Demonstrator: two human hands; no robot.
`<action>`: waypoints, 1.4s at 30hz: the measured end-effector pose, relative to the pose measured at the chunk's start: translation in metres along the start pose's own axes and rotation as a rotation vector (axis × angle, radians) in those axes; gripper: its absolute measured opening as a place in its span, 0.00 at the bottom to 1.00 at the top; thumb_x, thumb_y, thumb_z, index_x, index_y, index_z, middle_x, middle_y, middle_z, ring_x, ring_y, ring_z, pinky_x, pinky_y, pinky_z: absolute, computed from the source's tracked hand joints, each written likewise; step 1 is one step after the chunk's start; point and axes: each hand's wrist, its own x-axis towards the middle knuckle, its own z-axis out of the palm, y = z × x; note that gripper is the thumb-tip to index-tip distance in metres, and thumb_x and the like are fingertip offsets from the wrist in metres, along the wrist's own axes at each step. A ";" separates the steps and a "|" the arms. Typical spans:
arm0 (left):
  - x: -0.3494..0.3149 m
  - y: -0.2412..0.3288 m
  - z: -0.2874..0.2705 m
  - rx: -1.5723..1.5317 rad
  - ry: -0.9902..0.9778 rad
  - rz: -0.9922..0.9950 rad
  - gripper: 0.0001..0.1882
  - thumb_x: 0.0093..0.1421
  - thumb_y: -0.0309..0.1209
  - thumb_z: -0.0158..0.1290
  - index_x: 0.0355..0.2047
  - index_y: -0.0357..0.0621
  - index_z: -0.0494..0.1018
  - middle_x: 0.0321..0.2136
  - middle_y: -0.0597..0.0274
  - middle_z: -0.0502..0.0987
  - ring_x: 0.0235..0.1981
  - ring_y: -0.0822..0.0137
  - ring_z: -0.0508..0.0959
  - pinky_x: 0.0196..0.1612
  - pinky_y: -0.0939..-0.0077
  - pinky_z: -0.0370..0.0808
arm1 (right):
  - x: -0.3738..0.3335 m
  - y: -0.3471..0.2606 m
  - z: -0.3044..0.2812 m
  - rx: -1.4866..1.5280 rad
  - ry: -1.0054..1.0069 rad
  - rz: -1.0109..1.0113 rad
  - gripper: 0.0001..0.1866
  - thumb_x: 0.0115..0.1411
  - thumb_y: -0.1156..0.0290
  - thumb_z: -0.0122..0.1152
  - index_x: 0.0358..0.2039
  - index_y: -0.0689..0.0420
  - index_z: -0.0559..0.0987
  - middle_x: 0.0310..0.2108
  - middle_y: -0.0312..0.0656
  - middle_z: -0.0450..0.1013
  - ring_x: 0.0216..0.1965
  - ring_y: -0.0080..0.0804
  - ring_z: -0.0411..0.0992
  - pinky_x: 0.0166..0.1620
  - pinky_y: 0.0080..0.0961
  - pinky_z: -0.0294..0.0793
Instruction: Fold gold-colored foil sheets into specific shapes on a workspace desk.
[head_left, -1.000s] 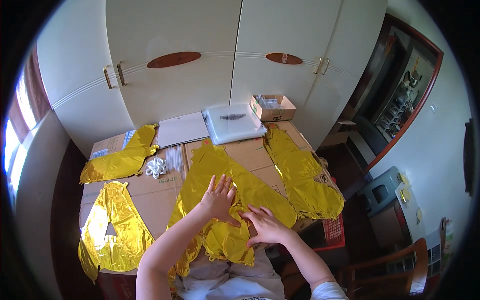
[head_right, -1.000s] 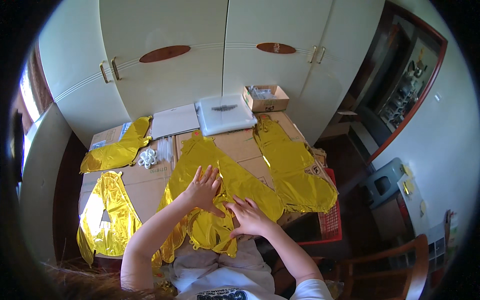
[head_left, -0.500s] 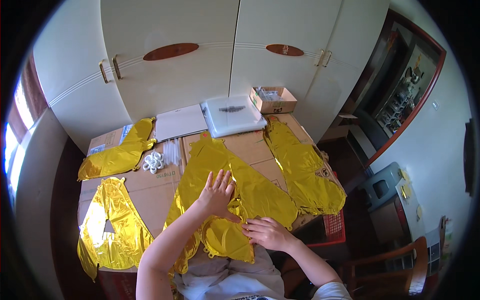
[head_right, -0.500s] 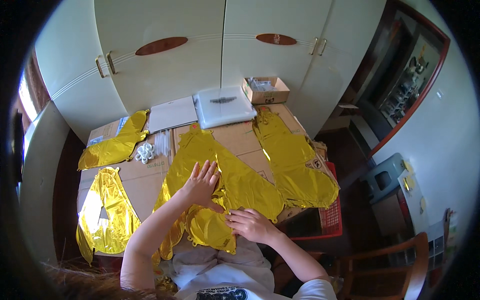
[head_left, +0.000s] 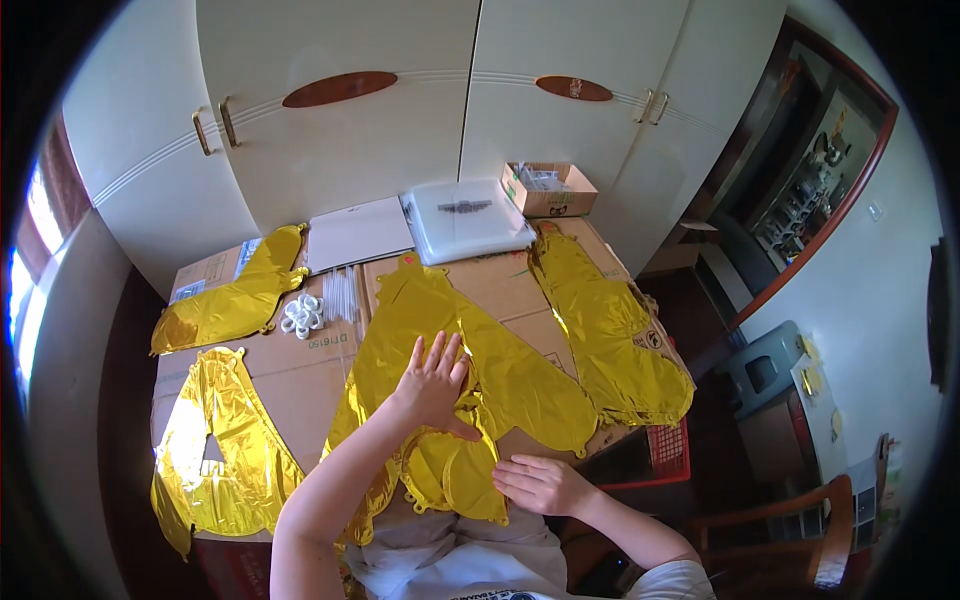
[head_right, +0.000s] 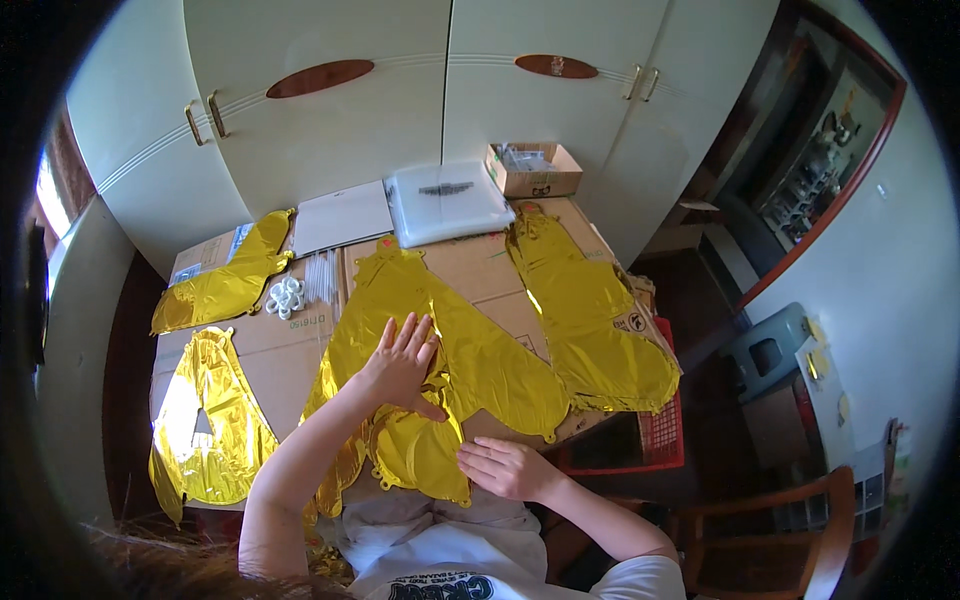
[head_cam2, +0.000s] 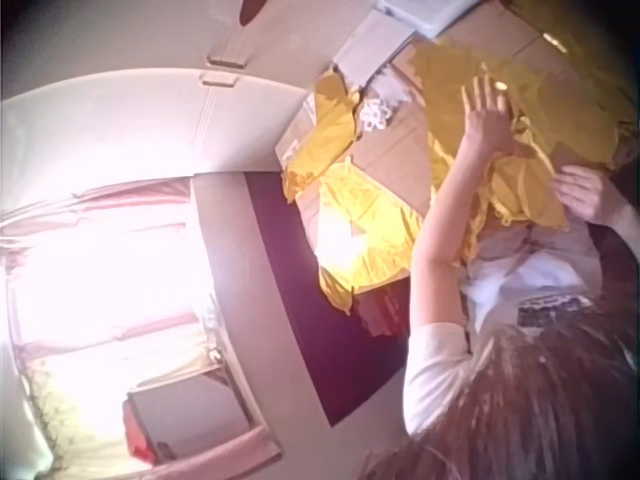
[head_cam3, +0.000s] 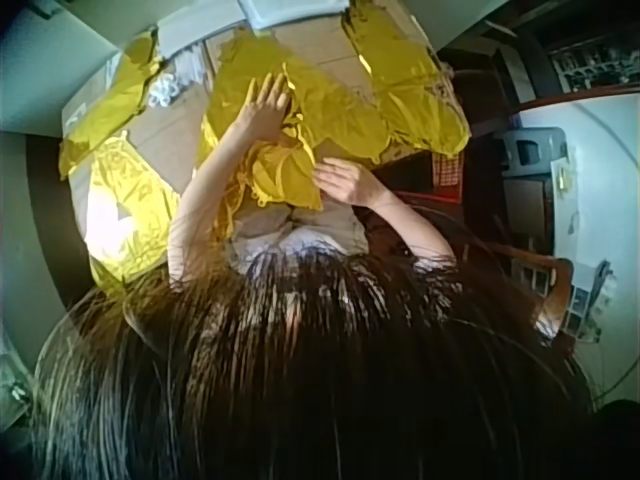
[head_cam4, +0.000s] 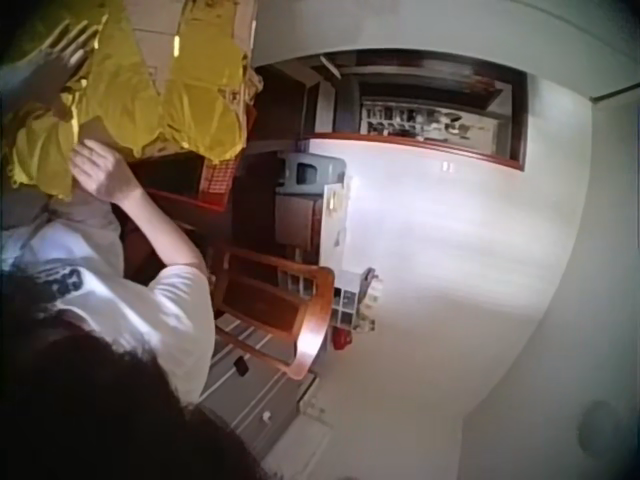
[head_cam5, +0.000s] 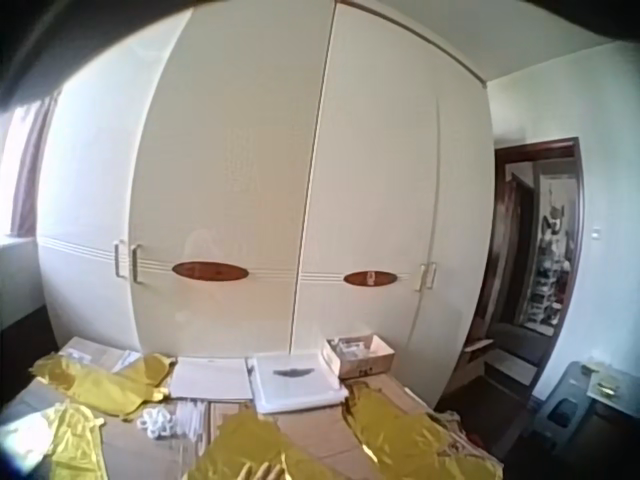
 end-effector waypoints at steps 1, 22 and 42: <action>0.000 0.000 0.000 0.002 -0.002 -0.002 0.71 0.34 0.82 0.45 0.64 0.33 0.51 0.67 0.38 0.45 0.69 0.42 0.43 0.67 0.41 0.39 | 0.001 -0.001 0.002 -0.003 0.016 -0.005 0.12 0.54 0.72 0.58 0.39 0.56 0.82 0.44 0.37 0.78 0.49 0.29 0.75 0.55 0.30 0.72; -0.002 0.001 -0.003 -0.017 -0.027 -0.011 0.71 0.34 0.81 0.47 0.65 0.33 0.50 0.67 0.39 0.44 0.69 0.42 0.41 0.67 0.42 0.39 | -0.005 -0.003 0.004 0.469 0.069 0.118 0.11 0.53 0.69 0.65 0.37 0.57 0.83 0.40 0.40 0.79 0.45 0.31 0.76 0.55 0.37 0.72; -0.003 0.000 -0.001 -0.032 -0.011 -0.004 0.71 0.34 0.80 0.48 0.65 0.34 0.51 0.67 0.39 0.44 0.69 0.42 0.41 0.66 0.39 0.41 | 0.036 0.035 0.011 0.081 0.024 0.474 0.17 0.41 0.52 0.70 0.33 0.41 0.86 0.45 0.25 0.74 0.49 0.34 0.66 0.50 0.34 0.64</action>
